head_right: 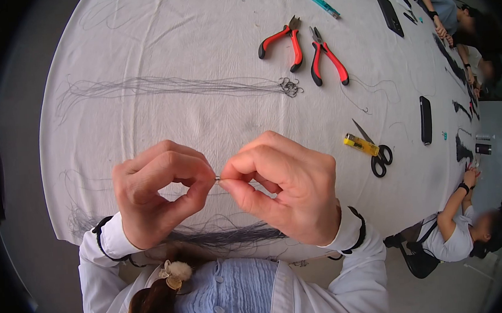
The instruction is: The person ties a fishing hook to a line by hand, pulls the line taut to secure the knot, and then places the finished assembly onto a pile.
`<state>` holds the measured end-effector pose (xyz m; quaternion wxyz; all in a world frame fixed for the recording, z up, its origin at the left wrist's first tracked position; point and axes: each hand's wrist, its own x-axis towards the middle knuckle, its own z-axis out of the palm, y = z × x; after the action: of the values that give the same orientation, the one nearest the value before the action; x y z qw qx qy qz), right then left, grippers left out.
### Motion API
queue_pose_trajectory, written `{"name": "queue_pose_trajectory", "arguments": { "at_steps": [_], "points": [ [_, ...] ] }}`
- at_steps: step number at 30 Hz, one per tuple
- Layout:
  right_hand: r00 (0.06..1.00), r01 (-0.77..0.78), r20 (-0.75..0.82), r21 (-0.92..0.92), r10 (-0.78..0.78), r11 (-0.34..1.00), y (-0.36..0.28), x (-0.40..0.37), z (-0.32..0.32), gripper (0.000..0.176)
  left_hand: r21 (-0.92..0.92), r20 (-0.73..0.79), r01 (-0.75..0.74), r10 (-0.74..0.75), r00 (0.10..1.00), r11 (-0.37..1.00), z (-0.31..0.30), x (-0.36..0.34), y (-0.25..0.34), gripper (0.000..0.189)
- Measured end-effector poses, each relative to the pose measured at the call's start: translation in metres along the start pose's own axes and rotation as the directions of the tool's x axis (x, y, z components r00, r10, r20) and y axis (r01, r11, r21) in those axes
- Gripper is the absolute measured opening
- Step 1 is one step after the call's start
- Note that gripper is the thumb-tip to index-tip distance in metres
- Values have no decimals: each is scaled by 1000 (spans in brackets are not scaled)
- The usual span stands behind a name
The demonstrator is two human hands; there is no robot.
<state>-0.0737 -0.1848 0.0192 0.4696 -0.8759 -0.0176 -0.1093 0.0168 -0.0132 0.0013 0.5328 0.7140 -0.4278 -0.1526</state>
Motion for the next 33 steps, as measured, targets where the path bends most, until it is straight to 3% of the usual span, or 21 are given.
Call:
{"name": "queue_pose_trajectory", "arguments": {
  "at_steps": [5,7,8,10,11,13,14,16,20,22,23,25,26,28,29,31,32,33],
  "points": [
    [989,-145,61,185,136,972,9,-3,2,10,84,-11,-44,45,999,995,0,0,1,15],
    [977,-213,74,390,200,896,14,-4,5,13,77,-5,-19,19,1000,997,0,1,2,14],
    [977,-213,75,389,199,896,12,-3,5,13,77,-6,-18,19,1000,997,0,1,1,14],
    [1000,6,-7,8,-6,1000,5,0,3,17,-148,1,29,-29,1000,989,1,3,-3,9],
    [1000,5,-5,8,-5,1000,4,1,3,17,-149,-1,30,-31,1000,988,0,3,-1,9],
    [988,129,-70,-142,-140,981,2,0,5,20,-378,153,381,-349,925,844,-3,4,4,5],
    [988,129,-69,-142,-140,981,2,0,6,20,-378,152,381,-349,925,844,-5,4,5,5],
    [964,223,-85,-252,-252,941,2,-2,7,20,-469,319,565,-467,825,678,-8,7,4,4],
    [961,220,-105,-274,-257,936,2,-2,8,20,-463,292,527,-439,850,712,-5,4,2,4],
    [990,102,-74,-174,-117,979,-1,-2,6,17,-421,158,402,-371,915,813,-2,2,1,6],
    [990,102,-75,-174,-117,979,-1,-1,5,17,-421,158,402,-371,915,813,0,2,-1,6],
    [997,-66,29,6,66,998,0,0,1,13,-200,-5,70,-73,997,977,2,2,-4,9],
    [997,-66,28,6,65,998,2,-1,0,13,-199,-5,70,-72,997,977,2,2,-4,9],
    [965,-256,134,299,225,919,9,-2,0,9,-66,-2,24,-24,1000,998,1,1,-1,11],
    [965,-255,134,299,224,920,9,-2,1,9,-66,-2,23,-23,1000,998,1,1,0,11],
    [892,-447,225,576,393,684,9,-2,3,9,-71,23,60,-58,998,996,0,1,1,11],
    [892,-446,226,576,392,685,10,-2,3,9,-71,22,59,-58,998,996,0,1,1,11],
    [933,-359,170,479,316,801,13,-2,2,10,-109,16,66,-65,998,992,0,2,1,10]
  ]
}}
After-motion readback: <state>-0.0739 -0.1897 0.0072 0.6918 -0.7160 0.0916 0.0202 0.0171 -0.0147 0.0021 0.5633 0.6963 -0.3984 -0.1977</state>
